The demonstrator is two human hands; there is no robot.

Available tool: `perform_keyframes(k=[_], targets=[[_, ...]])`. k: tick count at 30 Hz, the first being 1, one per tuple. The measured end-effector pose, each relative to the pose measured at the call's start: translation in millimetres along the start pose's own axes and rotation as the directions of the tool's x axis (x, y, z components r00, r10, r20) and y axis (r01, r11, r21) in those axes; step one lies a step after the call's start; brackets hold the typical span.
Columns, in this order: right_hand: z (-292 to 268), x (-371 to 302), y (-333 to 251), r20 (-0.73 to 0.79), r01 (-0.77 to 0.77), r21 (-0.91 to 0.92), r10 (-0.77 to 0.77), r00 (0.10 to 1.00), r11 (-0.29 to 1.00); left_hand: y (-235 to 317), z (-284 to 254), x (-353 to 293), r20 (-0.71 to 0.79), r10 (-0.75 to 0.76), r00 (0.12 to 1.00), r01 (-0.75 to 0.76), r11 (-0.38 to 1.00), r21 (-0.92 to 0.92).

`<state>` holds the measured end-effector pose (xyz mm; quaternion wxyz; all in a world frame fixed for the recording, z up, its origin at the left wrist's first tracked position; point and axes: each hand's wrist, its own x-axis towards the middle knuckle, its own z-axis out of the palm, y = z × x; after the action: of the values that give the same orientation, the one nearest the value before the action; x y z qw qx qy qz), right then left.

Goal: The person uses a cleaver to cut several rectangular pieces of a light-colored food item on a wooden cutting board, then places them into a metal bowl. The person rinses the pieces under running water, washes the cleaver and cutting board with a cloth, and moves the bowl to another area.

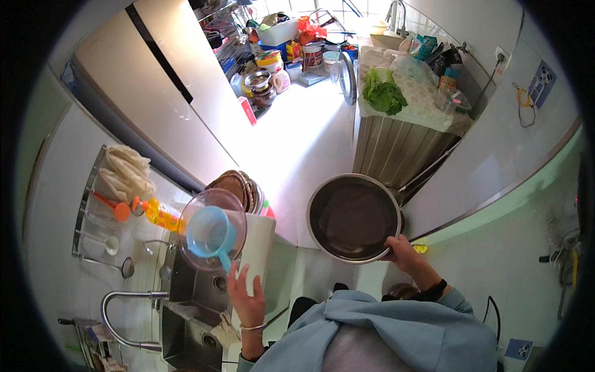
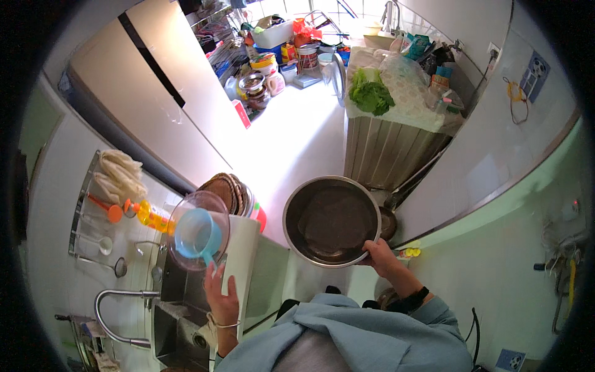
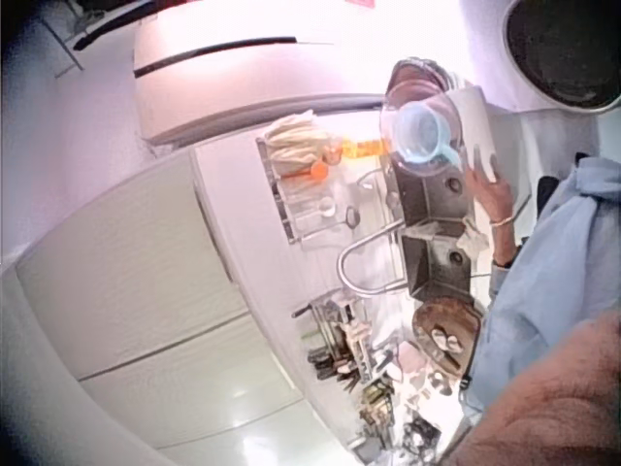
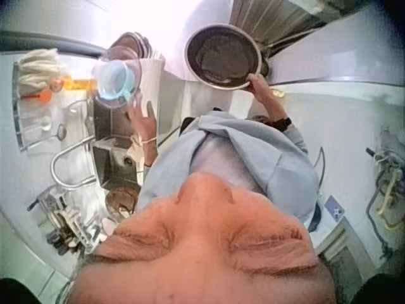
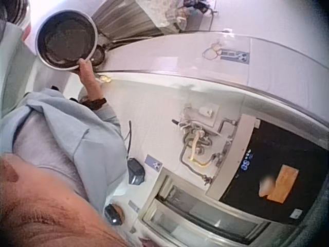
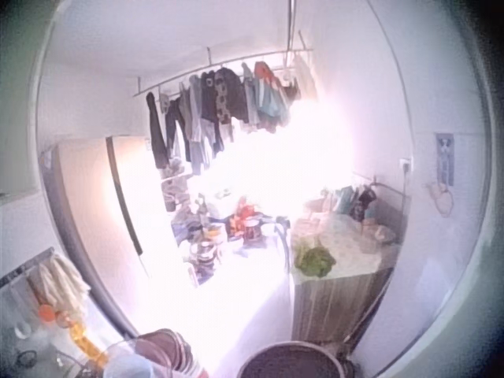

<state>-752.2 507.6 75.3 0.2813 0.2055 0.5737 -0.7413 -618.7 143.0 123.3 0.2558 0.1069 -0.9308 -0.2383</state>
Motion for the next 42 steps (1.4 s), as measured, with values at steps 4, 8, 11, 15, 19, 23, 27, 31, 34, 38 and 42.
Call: perform_keyframes(k=[4, 8, 11, 15, 19, 23, 27, 31, 34, 38, 42], targets=[[7.2, 33.6, -34.4, -0.004, 0.020, 0.021, -0.020, 1.000, 1.000, 35.0, 55.2, 62.7, 0.274, -0.010, 0.962, 0.127, 0.903, -0.411], [18.4, 74.5, -78.2, 0.016, 0.001, 0.021, -0.002, 1.000, 1.000, 45.0, 118.1, 131.5, 0.337, -0.011, 0.941, 0.243, 0.716, -0.654], [24.4, 98.8, -116.6, 0.116, 0.189, -0.295, -0.162, 0.980, 0.937, 38.3, 159.6, 184.9, 0.442, -0.033, 0.896, 0.389, 0.535, -0.750], [40.8, 125.3, -179.7, 0.044, 0.153, -0.288, -0.147, 0.988, 0.945, 32.3, 199.4, 270.5, 0.628, 0.104, 0.771, 0.569, 0.329, -0.754], [63.4, 143.2, -238.6, -0.174, 0.123, 0.045, -0.114, 0.978, 0.991, 38.0, 222.1, 356.0, 0.616, 0.242, 0.749, 0.542, 0.311, -0.781], [45.7, 158.0, -287.9, -0.228, 0.252, -0.073, -0.262, 0.938, 0.965, 64.5, 259.4, 421.0, 0.681, 0.343, 0.647, 0.588, 0.345, -0.732], [12.9, 182.6, -340.7, -0.435, 0.319, 0.234, -0.195, 0.879, 0.919, 116.3, 298.8, 465.7, 0.661, 0.493, 0.566, 0.582, 0.329, -0.743], [-39.3, 196.7, -392.8, -0.419, 0.418, 0.086, -0.348, 0.839, 0.905, 179.5, 338.8, 500.2, 0.614, 0.573, 0.543, 0.525, 0.340, -0.780], [-76.4, 222.4, -419.9, -0.389, 0.495, 0.171, -0.403, 0.828, 0.852, 220.0, 363.4, 521.3, 0.639, 0.585, 0.498, 0.549, 0.357, -0.755], [-119.6, 257.6, -432.2, -0.434, 0.497, 0.170, -0.388, 0.813, 0.851, 253.0, 394.6, 546.1, 0.642, 0.618, 0.453, 0.523, 0.399, -0.753], [-139.3, 293.9, -424.2, -0.606, 0.539, 0.178, -0.339, 0.719, 0.823, 267.4, 425.6, 567.0, 0.669, 0.621, 0.409, 0.540, 0.426, -0.726]])
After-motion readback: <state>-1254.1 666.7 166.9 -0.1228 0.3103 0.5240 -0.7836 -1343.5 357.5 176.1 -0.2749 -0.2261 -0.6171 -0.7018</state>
